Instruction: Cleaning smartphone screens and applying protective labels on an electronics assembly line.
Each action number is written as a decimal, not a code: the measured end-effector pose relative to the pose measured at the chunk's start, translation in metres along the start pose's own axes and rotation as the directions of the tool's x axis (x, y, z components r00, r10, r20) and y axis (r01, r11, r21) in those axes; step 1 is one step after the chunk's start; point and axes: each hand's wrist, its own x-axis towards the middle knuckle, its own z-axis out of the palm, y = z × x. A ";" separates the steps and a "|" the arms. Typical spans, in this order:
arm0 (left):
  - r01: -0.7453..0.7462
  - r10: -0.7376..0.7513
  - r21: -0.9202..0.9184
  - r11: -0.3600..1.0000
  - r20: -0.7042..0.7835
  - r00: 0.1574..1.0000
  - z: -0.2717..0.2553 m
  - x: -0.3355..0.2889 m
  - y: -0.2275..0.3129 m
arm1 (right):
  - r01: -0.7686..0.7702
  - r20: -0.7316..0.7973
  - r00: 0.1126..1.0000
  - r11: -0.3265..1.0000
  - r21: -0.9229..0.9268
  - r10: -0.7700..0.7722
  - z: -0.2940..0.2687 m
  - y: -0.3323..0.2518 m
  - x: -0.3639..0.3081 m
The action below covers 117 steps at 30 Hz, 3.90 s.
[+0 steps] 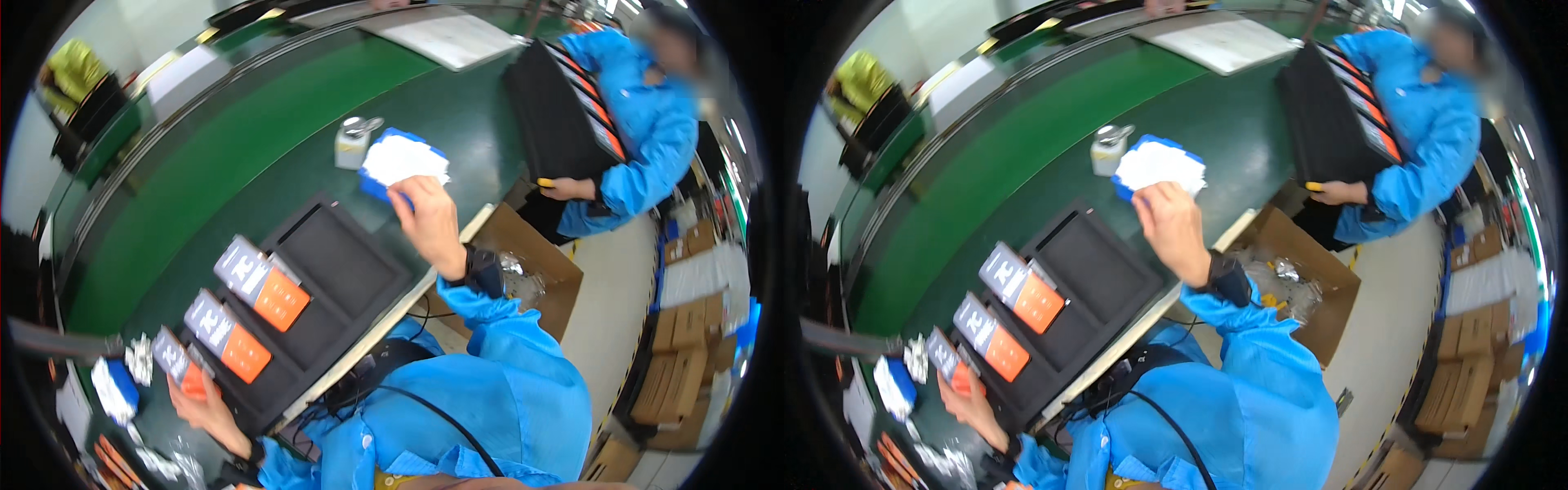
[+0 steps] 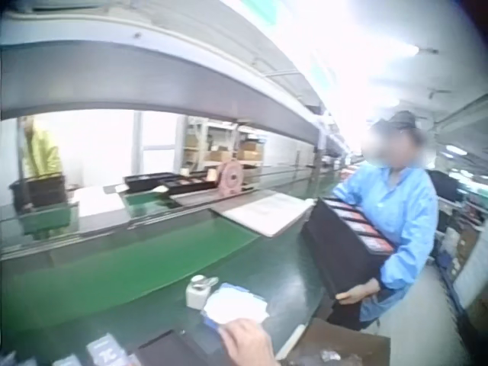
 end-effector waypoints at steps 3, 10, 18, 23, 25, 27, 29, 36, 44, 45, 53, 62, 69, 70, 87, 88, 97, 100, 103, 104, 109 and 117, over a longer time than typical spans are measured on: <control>-0.154 0.165 -0.264 0.952 0.020 0.986 -0.016 -0.020 0.052 | 0.066 0.033 0.997 0.993 -0.101 -0.063 -0.002 0.045 0.016; -0.355 0.582 -0.532 0.769 0.352 0.733 -0.008 -0.043 0.175 | 0.218 0.293 0.945 0.948 -0.234 -0.145 -0.002 0.072 0.025; -0.211 0.595 -0.733 0.647 0.313 0.740 -0.011 -0.011 0.198 | -0.122 0.219 0.972 0.977 0.175 0.083 -0.004 0.087 0.040; -0.026 0.580 -0.810 0.585 0.396 0.712 -0.008 -0.004 0.183 | -0.282 0.380 0.910 0.920 0.271 0.167 -0.014 0.101 0.049; 0.047 0.555 -0.853 0.520 0.380 0.740 -0.015 0.000 0.175 | -0.314 0.389 0.900 0.913 0.260 0.199 -0.018 0.104 0.047; 0.098 0.543 -0.884 0.458 0.365 0.756 -0.027 0.005 0.168 | -0.351 0.415 0.882 0.898 0.265 0.222 -0.023 0.104 0.047; 0.151 0.516 -0.910 0.387 0.349 0.782 -0.037 0.007 0.154 | -0.387 0.466 0.853 0.885 0.260 0.236 -0.026 0.107 0.046; 0.220 0.313 -0.892 0.396 0.356 0.881 -0.062 0.009 0.095 | -0.374 0.553 0.823 0.855 0.359 0.128 -0.008 0.120 0.050; 0.205 0.186 -0.965 0.165 0.235 0.954 -0.130 0.028 0.015 | -0.489 0.354 0.870 0.693 0.530 0.343 -0.036 0.143 0.074; 0.187 0.135 -0.982 0.010 0.187 0.973 -0.137 0.022 0.008 | -0.466 0.299 0.885 0.659 0.590 0.358 -0.041 0.163 0.076; 0.371 0.529 -0.903 0.216 0.428 0.733 -0.065 0.014 0.046 | -0.437 0.433 0.896 0.356 0.826 0.098 -0.032 0.044 0.052; 0.924 0.577 -0.382 -0.025 0.749 0.326 0.004 -0.053 0.170 | -0.954 0.834 0.300 -0.126 0.273 -0.464 0.014 -0.059 -0.012; 0.708 0.513 -0.703 0.066 0.633 0.580 0.014 -0.029 0.133 | -0.967 0.873 0.240 -0.187 0.175 -0.424 0.031 -0.061 -0.022; 0.691 0.492 -0.722 0.031 0.613 0.619 0.014 -0.031 0.134 | -0.969 0.874 0.229 -0.181 0.166 -0.429 0.031 -0.061 -0.023; 0.824 0.371 -0.517 0.233 0.830 0.416 0.011 -0.037 0.134 | -0.941 0.931 0.209 0.196 0.275 -0.300 0.030 -0.068 -0.005; 0.847 0.373 -0.508 0.156 0.824 0.426 0.009 -0.037 0.132 | -0.942 0.928 0.198 0.201 0.270 -0.316 0.034 -0.071 -0.007; 0.852 0.462 -0.492 0.179 0.806 0.369 0.007 -0.040 0.126 | -0.898 0.894 0.257 0.250 0.361 -0.367 0.039 -0.082 -0.016; 0.832 0.348 -0.553 -0.047 0.771 0.533 0.010 -0.040 0.126 | -0.932 0.880 0.326 -0.276 0.236 -0.347 0.045 -0.079 -0.021; 0.814 0.317 -0.564 -0.139 0.754 0.576 0.009 -0.038 0.125 | -0.893 0.867 0.374 -0.379 0.241 -0.329 0.048 -0.081 -0.041; 0.813 0.312 -0.566 -0.139 0.754 0.578 0.009 -0.038 0.124 | -0.900 0.871 0.382 -0.338 0.276 -0.308 0.044 -0.087 -0.042; 0.740 0.283 -0.667 -0.088 0.696 0.660 -0.002 -0.043 0.131 | -0.930 0.881 0.367 -0.113 0.349 -0.300 0.040 -0.092 -0.041; 0.615 0.319 -0.774 0.154 0.628 0.710 0.000 -0.055 0.134 | -0.878 0.851 0.459 0.016 0.478 -0.255 0.039 -0.082 -0.039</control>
